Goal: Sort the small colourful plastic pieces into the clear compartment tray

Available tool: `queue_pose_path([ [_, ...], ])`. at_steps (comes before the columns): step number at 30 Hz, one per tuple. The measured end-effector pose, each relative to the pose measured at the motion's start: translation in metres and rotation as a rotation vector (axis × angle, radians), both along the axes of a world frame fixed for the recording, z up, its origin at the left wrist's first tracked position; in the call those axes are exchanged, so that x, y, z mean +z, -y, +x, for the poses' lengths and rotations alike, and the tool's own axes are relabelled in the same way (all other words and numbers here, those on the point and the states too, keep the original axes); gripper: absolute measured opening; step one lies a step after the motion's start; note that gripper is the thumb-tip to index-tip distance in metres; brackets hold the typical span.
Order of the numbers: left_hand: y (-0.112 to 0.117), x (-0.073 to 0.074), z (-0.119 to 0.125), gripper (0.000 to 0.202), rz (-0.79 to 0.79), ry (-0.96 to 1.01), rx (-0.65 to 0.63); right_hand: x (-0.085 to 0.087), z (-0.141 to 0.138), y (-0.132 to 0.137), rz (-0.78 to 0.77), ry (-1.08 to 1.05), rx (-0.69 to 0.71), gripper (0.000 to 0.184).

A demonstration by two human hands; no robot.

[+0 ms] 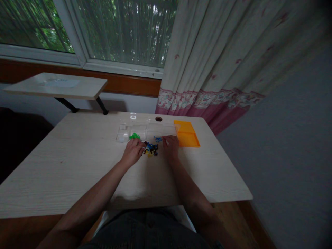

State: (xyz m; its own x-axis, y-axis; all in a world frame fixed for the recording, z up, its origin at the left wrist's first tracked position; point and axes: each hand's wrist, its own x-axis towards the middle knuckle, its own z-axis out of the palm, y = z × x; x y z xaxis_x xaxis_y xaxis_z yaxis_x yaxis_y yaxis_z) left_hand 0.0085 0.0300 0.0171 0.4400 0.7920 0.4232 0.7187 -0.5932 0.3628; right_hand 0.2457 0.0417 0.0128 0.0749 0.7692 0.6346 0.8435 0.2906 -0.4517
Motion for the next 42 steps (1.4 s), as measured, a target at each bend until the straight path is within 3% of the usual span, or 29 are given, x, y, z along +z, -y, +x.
queue_pose_path([
  [16, -0.001, -0.001, 0.004, 0.012, 0.005, -0.023, 0.061, 0.002, -0.003, 0.002, -0.001, -0.007, 0.007, 0.019],
  [22, -0.002, -0.002, 0.002, 0.019, 0.013, 0.001, 0.077, 0.005, -0.008, 0.004, 0.002, 0.017, 0.027, 0.019],
  [33, 0.0, 0.003, 0.001, 0.031, 0.043, 0.135, 0.014, 0.006, -0.048, 0.024, 0.033, 0.144, 0.347, 0.017],
  [42, 0.002, 0.007, 0.002, 0.035, 0.028, 0.142, 0.001, 0.008, -0.051, 0.027, 0.021, 0.18, 0.384, 0.018],
])
